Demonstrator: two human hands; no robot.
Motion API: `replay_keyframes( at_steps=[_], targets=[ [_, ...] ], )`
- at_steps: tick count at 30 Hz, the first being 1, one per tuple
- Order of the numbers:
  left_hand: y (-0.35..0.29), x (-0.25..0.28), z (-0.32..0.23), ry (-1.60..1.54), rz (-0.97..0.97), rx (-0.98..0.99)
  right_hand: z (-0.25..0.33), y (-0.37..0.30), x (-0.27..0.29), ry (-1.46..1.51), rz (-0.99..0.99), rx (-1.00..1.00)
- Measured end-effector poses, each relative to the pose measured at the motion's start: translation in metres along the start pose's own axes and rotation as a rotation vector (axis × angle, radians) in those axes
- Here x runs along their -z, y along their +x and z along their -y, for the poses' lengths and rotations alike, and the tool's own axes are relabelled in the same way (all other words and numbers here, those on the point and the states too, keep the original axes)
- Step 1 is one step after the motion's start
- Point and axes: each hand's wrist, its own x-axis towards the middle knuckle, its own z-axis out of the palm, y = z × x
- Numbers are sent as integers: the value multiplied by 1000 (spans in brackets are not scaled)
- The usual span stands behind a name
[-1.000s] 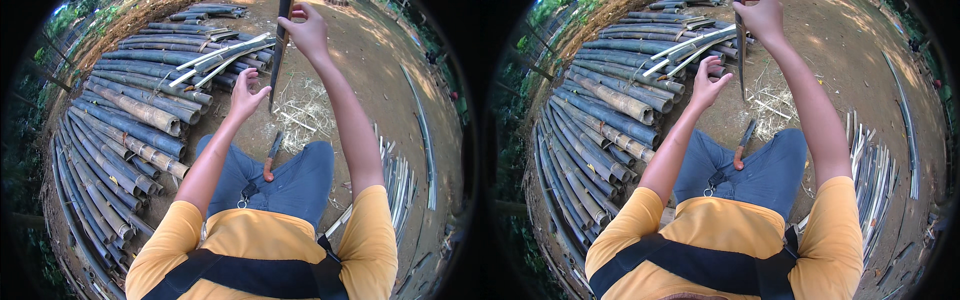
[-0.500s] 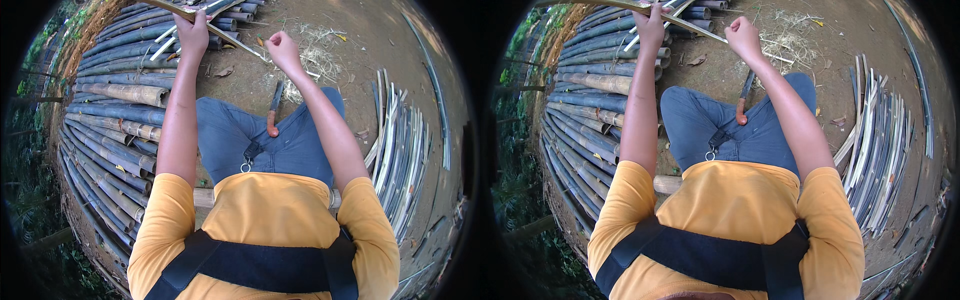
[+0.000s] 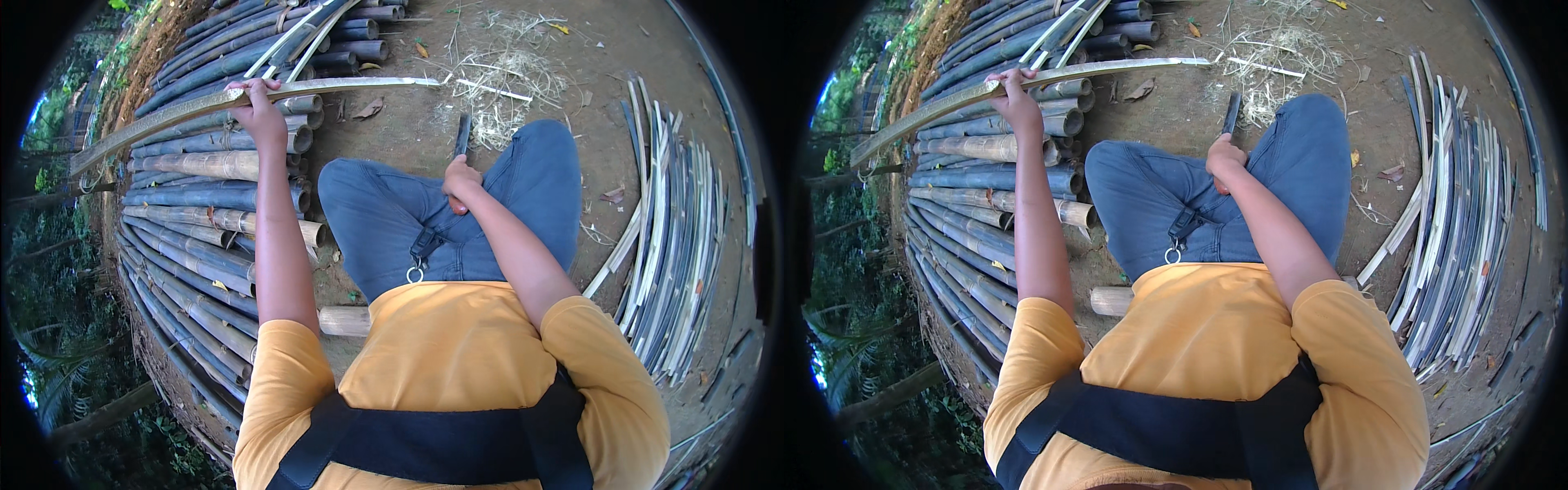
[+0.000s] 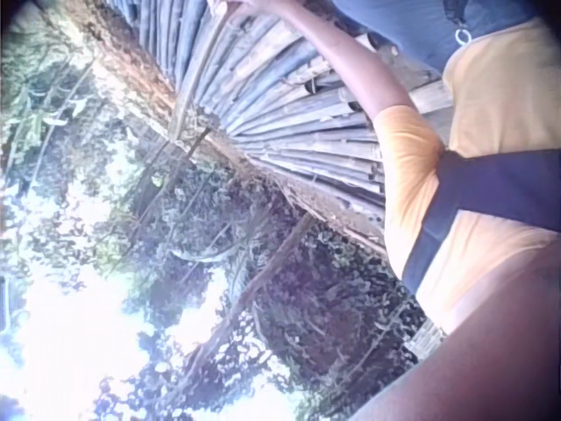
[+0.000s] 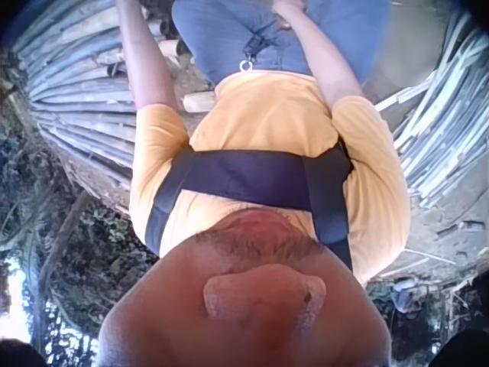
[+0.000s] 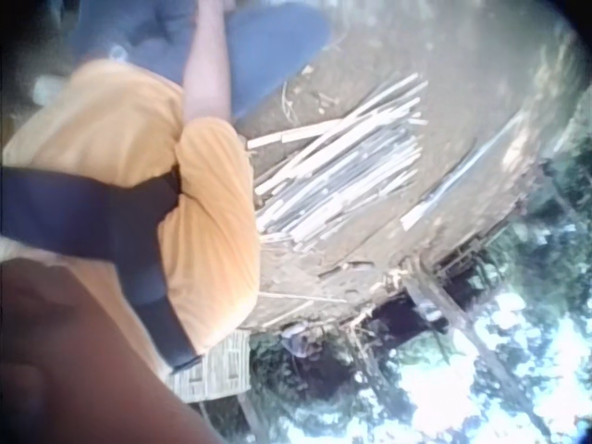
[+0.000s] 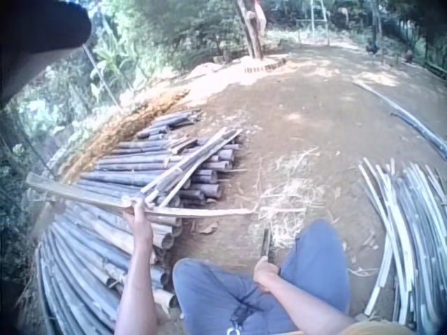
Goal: The person uses a blade to shave and smooth the outer surface of long bamboo strips while sitting on the ground next to a pile of bamboo poles.
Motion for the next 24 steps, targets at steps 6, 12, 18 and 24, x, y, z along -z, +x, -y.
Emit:
replay_keyframes(
  at_steps=[6, 12, 18, 24],
  targets=[
    [-5, 28, 3, 34, 52, 52, -5, -3, 16, 899, -22, 91],
    [-3, 5, -5, 122, 107, 27, -32, 7, 77, 1277, -157, -67],
    [-14, 0, -5, 138, -52, -42, -30, -18, 93, 1148, -260, 216],
    [-33, -32, -10, -41, -359, -58, -9, 0, 86, 828, -238, 331]
  ],
)
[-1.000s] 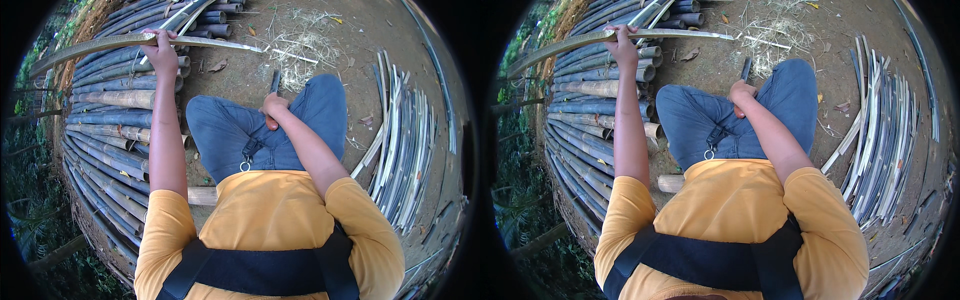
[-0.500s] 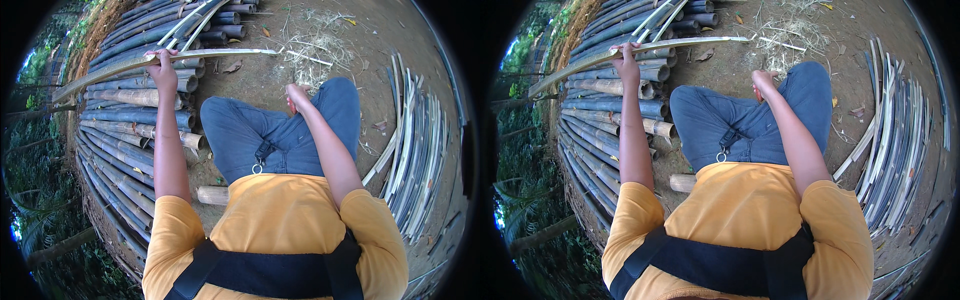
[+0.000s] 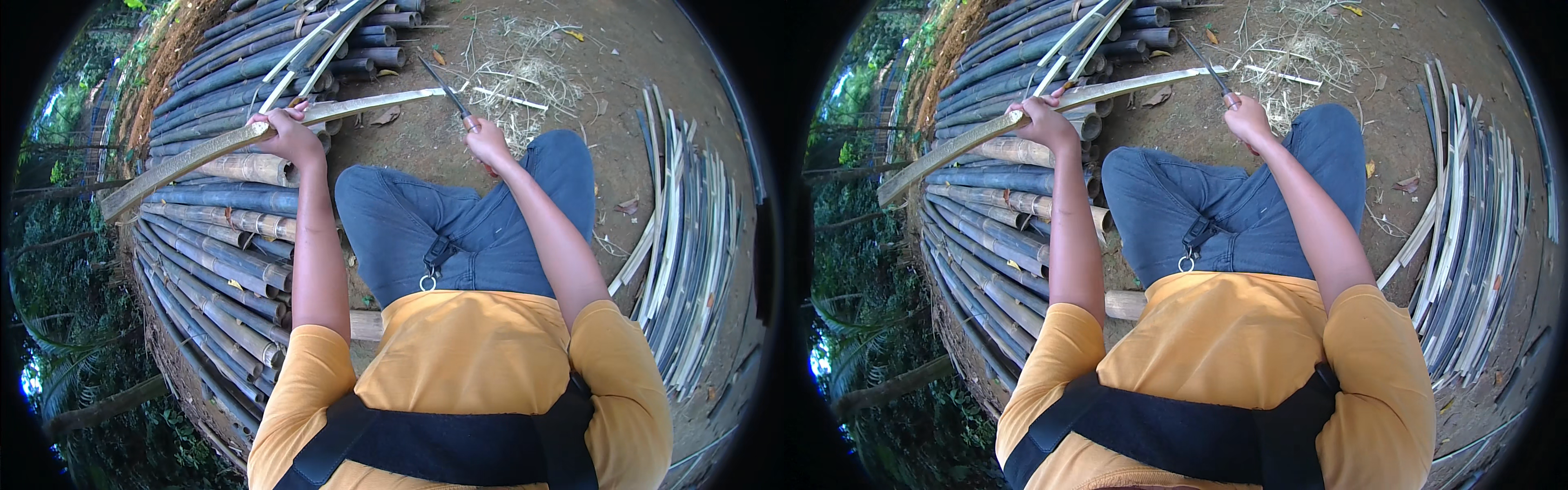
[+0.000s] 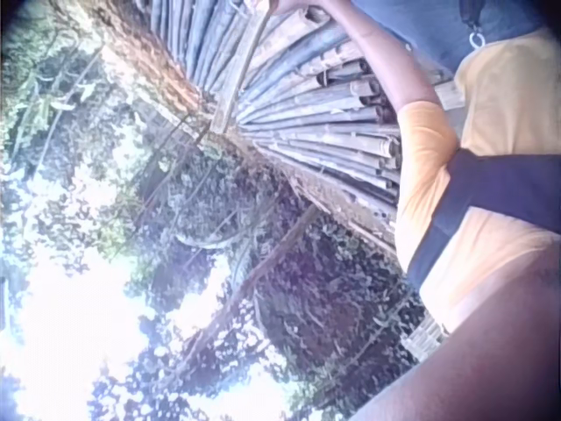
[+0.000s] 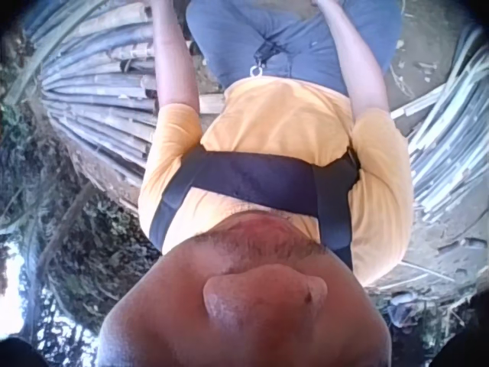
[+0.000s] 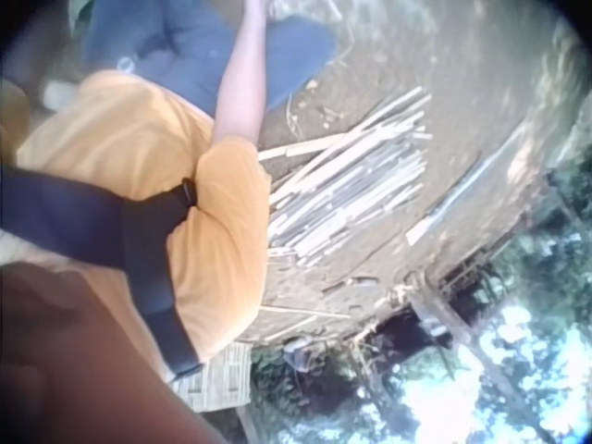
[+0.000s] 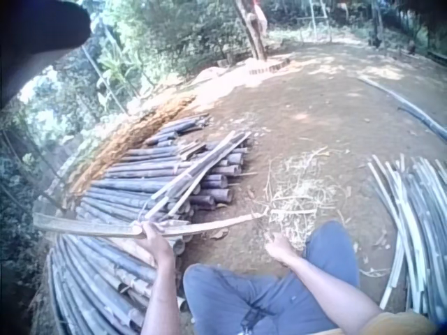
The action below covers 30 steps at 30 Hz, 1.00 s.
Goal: The person uses a blade to shave and smooth the outer surface of long bamboo strips while sitting on the ground next to a pile of bamboo poles.
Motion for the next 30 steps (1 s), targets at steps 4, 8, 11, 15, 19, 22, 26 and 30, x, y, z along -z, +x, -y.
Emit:
replay_keyframes(
  at_steps=[4, 8, 11, 15, 19, 22, 26, 30],
  targets=[
    [-7, -9, 3, -81, -107, -16, 7, -1, -21, -289, -77, 116],
    [-4, -12, 8, -80, -121, -9, 6, -11, -37, -466, -38, 177],
    [0, -22, 6, -101, -155, 26, -9, -1, -41, -533, -77, 188],
    [9, -28, 10, -93, -103, -26, -6, 14, -38, -463, -107, 51],
    [24, -19, 16, -76, -81, -6, 23, 0, -41, -605, 13, 211],
    [32, -36, 16, -69, -99, 3, -3, 28, -49, -561, -137, 160],
    [40, -14, 27, -92, -12, 24, 0, 41, -49, -551, -99, 87],
    [44, -21, 27, -85, -50, 19, -7, 45, -53, -579, -103, 87]
  ],
)
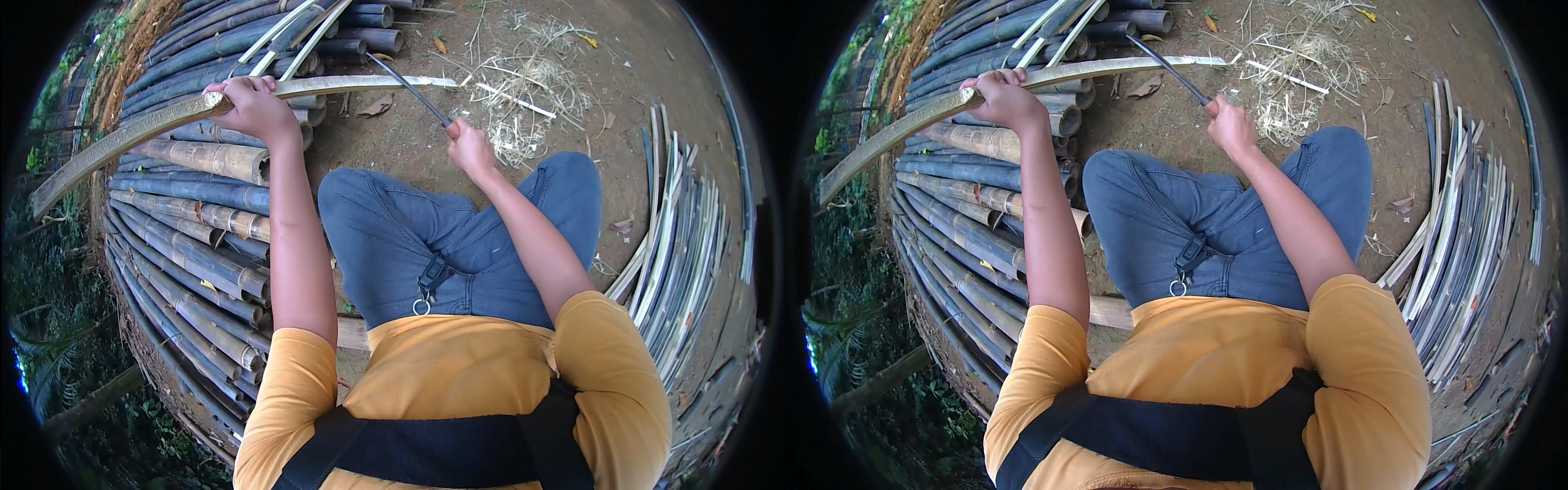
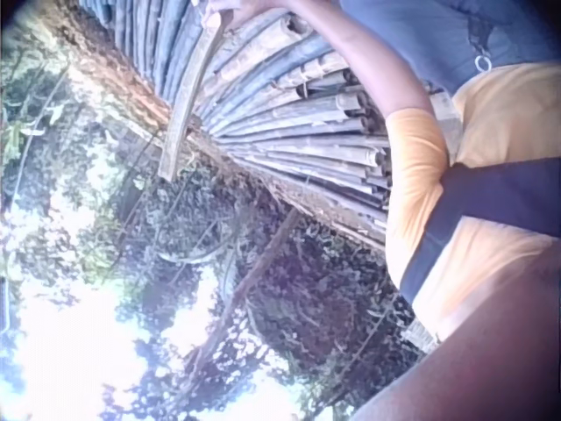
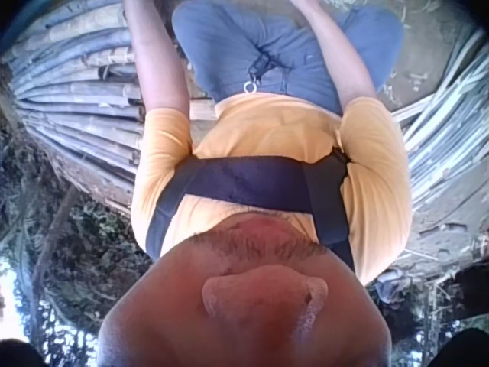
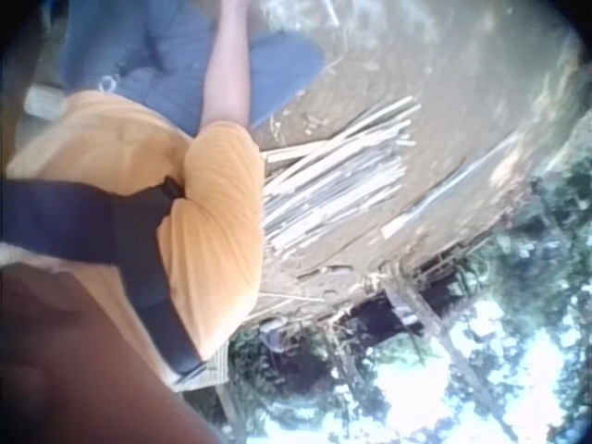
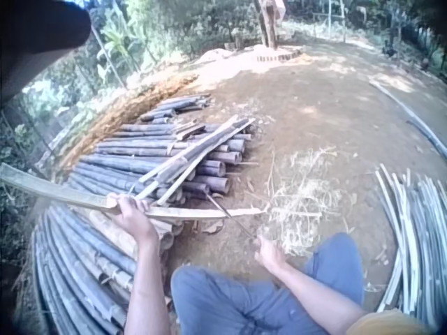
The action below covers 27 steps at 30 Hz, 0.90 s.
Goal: The person uses a blade to shave and smooth the outer surface of long bamboo strips while sitting on the ground next to a pile of bamboo poles.
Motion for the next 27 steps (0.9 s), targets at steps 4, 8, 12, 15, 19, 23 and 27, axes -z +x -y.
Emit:
replay_keyframes(
  at_steps=[4, 8, 12, 15, 19, 23, 27],
  targets=[
    [9, 11, 3, 0, 12, 20, 4, 3, -1, -13, -54, 15],
    [12, 15, 5, 0, 16, 21, 6, 5, 0, -95, 40, 114],
    [11, 14, 1, -24, 35, 55, 2, 16, -2, -48, -7, 10],
    [8, 23, 4, -8, 47, 27, 9, 4, -4, -74, 16, 41],
    [4, 6, -1, 11, 21, 24, -3, 19, -6, -98, 3, -10],
    [6, 22, 3, 10, 45, 22, 14, -4, 2, -137, 63, 76],
    [10, 12, 8, -25, 5, 32, -4, 28, -5, -131, -25, 16]
  ],
)
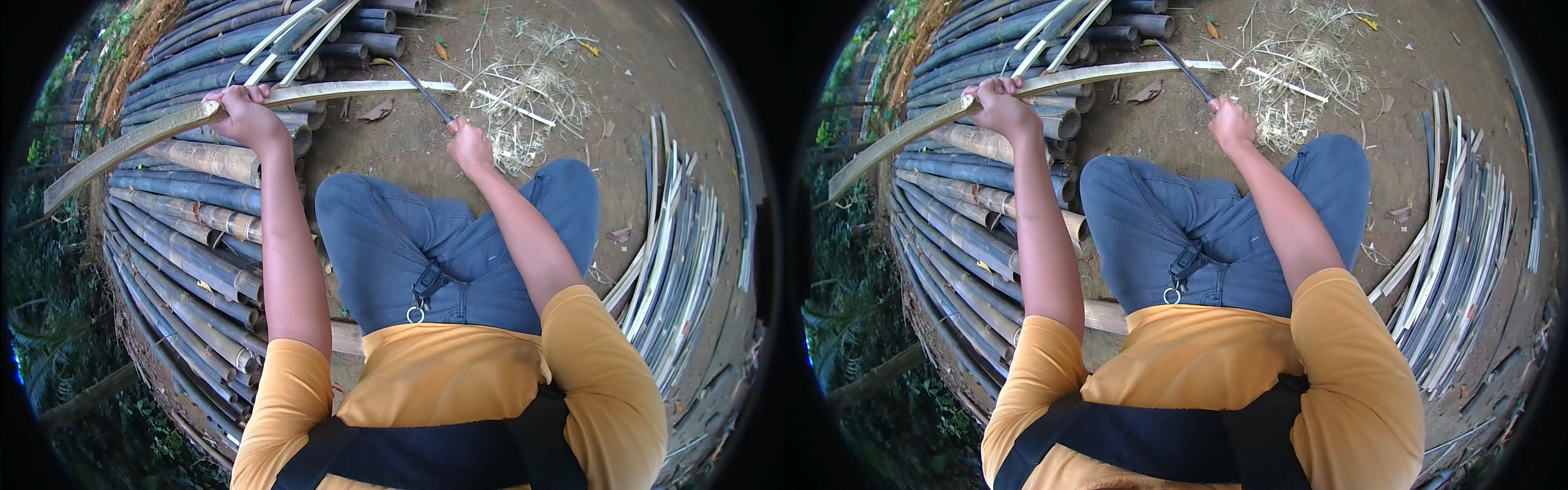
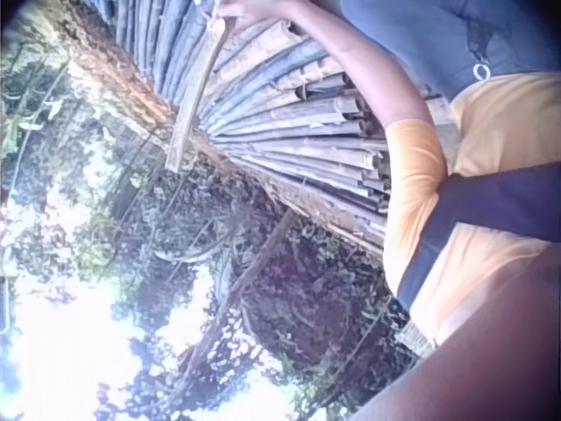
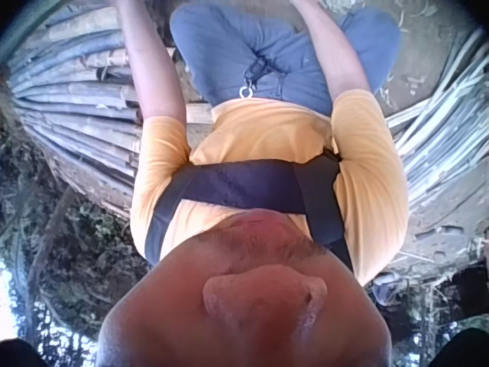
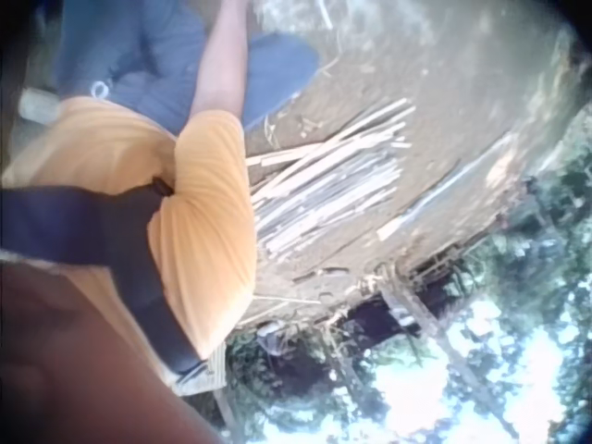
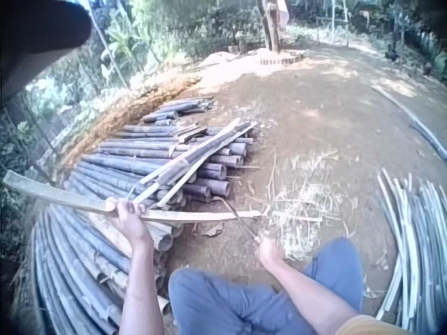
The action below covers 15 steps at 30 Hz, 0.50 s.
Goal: The person uses a blade to shave and smooth the outer surface of long bamboo strips while sitting on the ground next to a pile of bamboo poles.
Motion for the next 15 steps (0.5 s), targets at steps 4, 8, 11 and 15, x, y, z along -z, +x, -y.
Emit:
replay_keyframes(
  at_steps=[4, 8, 11, 15],
  targets=[
    [2, 17, 3, -1, 2, -17, 20, -20, 11, -56, 48, 88],
    [5, 18, 6, -11, -2, 7, 8, -7, 5, -22, 22, 6],
    [5, 24, 5, 26, 14, -6, 20, -30, 12, -105, 92, 138],
    [7, 14, 5, -14, -29, 50, -10, -5, -6, -37, -66, 19]
  ],
)
